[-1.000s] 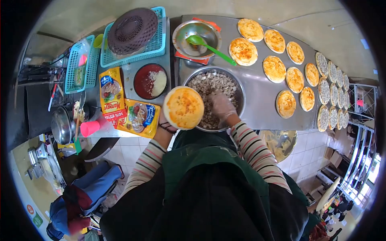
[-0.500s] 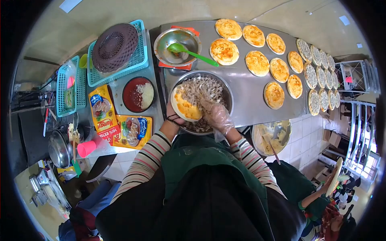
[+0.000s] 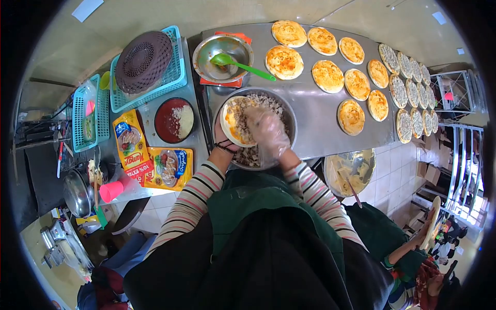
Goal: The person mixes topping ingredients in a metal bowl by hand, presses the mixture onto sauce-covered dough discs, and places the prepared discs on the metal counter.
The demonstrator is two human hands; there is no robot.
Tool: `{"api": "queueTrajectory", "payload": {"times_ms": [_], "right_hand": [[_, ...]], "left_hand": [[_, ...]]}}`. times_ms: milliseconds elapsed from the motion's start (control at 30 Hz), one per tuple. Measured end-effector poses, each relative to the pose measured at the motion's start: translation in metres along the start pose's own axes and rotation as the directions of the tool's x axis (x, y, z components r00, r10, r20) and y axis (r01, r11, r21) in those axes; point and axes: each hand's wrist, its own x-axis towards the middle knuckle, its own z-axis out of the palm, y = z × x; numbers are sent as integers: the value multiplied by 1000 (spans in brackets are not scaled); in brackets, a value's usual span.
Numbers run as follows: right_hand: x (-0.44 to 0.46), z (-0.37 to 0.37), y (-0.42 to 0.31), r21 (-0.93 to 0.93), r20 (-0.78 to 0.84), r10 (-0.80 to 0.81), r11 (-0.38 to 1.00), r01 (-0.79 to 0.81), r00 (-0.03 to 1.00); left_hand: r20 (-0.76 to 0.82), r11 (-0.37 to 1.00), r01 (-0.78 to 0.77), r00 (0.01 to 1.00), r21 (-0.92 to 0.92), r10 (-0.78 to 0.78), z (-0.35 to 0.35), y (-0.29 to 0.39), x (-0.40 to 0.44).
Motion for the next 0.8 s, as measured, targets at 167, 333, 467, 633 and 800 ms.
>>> {"api": "queueTrajectory", "payload": {"times_ms": [167,333,467,633,800], "right_hand": [[13,3,1,84,18,-95,992,94,995],[-4,-2,-8,72,29,-178,982,176,984],[-22,-11,3,214,0,-163,964,159,987],[-12,-11,11,242,-163,-84,963,122,983],[8,-4,37,181,-168,-95,975,126,981]], "left_hand": [[-9,999,-22,1000,29,22,-4,-9,9],[46,999,5,999,35,-7,-7,-8,11],[46,999,-39,998,13,39,3,-1,9],[109,992,18,994,-123,-5,1,2,5],[79,989,66,995,-131,-56,6,-2,-1]]}}
